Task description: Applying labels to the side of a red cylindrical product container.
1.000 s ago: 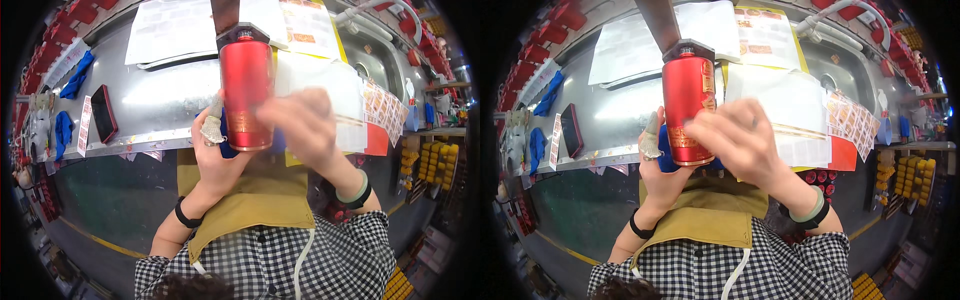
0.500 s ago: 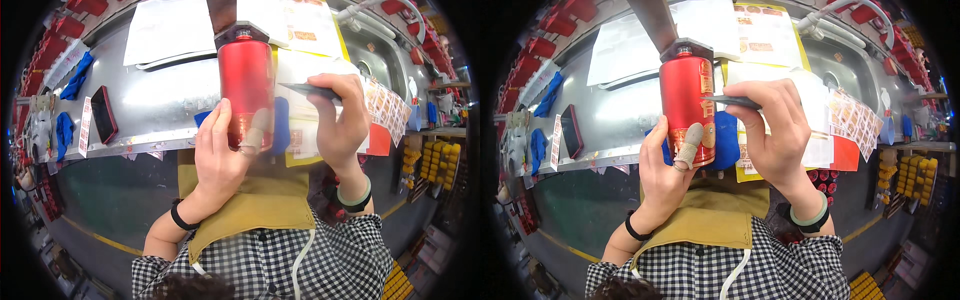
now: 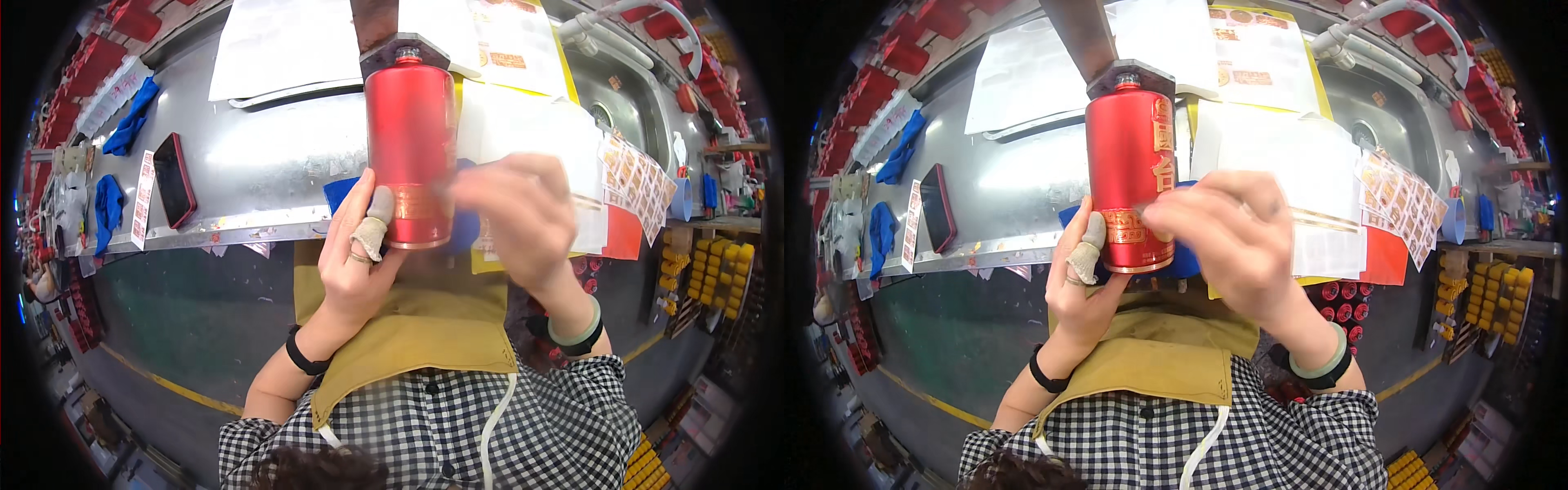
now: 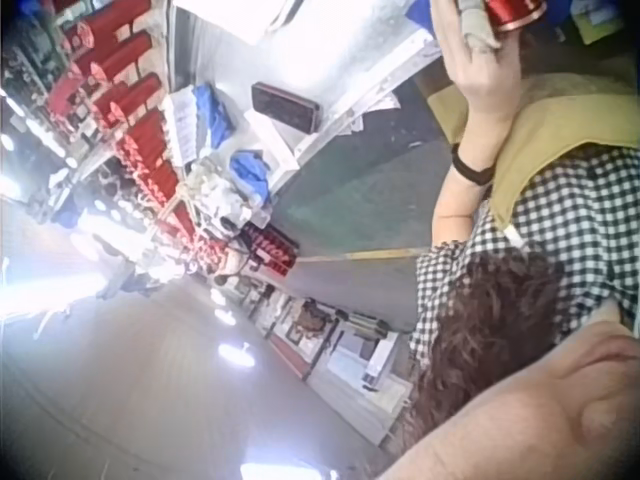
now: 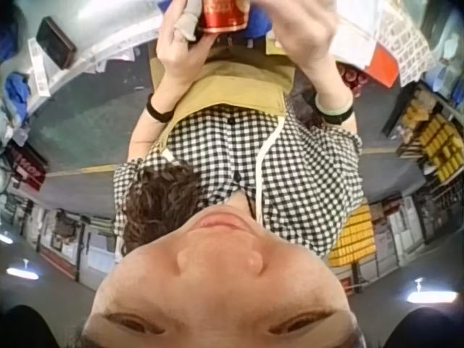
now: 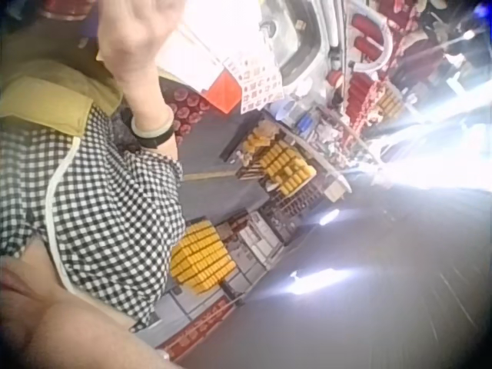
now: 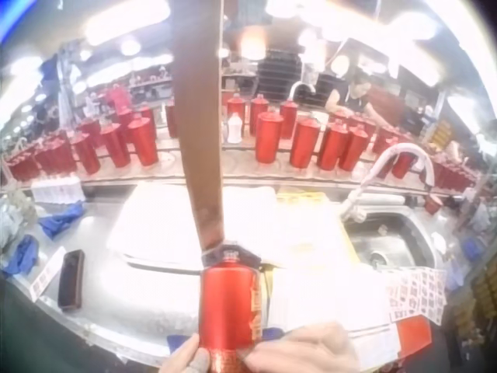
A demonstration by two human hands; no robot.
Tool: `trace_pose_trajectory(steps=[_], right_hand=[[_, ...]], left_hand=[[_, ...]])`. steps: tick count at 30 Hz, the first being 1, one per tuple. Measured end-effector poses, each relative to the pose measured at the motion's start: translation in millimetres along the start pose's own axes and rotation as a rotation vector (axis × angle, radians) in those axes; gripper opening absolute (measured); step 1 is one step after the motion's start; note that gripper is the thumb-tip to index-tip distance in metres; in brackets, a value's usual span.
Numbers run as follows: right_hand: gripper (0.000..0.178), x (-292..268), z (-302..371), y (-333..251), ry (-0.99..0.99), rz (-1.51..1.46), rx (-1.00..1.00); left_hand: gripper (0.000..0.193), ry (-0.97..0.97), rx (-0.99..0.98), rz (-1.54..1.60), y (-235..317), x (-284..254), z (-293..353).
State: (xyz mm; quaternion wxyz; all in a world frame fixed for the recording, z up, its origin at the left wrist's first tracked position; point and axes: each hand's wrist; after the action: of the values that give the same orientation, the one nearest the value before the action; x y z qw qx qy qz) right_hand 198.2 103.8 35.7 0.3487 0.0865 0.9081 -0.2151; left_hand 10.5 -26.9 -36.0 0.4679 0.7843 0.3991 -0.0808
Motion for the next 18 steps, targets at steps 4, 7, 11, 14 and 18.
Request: trace_pose_trajectory(steps=[4, 7, 11, 14, 18], right_hand=[[0.033, 6, 13, -27, -0.110, -0.076, -0.110], [0.037, -2, 1, -28, -0.122, -0.095, -0.032], [0.042, 2, 0, -15, -0.022, 0.031, -0.079], [0.036, 5, 10, -35, -0.109, -0.089, -0.091], [0.030, 15, -26, -13, -0.104, -0.006, -0.005]], left_hand=[[0.066, -0.018, -0.211, 0.104, 2, 2, 2], [0.065, -0.006, -0.148, 0.085, 5, -2, -5], [0.062, -0.010, -0.066, 0.054, 12, -8, -13], [0.068, -0.028, -0.122, 0.100, 13, -7, -14], [0.087, 0.006, -0.186, 0.162, 17, -3, -14]])
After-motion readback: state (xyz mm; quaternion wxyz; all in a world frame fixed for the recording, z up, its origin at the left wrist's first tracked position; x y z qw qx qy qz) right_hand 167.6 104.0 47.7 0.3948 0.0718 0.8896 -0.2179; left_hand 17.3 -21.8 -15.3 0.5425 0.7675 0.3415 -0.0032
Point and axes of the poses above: each hand's wrist, its own z-axis away from the middle knuckle, its own x-axis out of the palm, y = z × x, and after that the axes turned 1 degree about z, right-handed
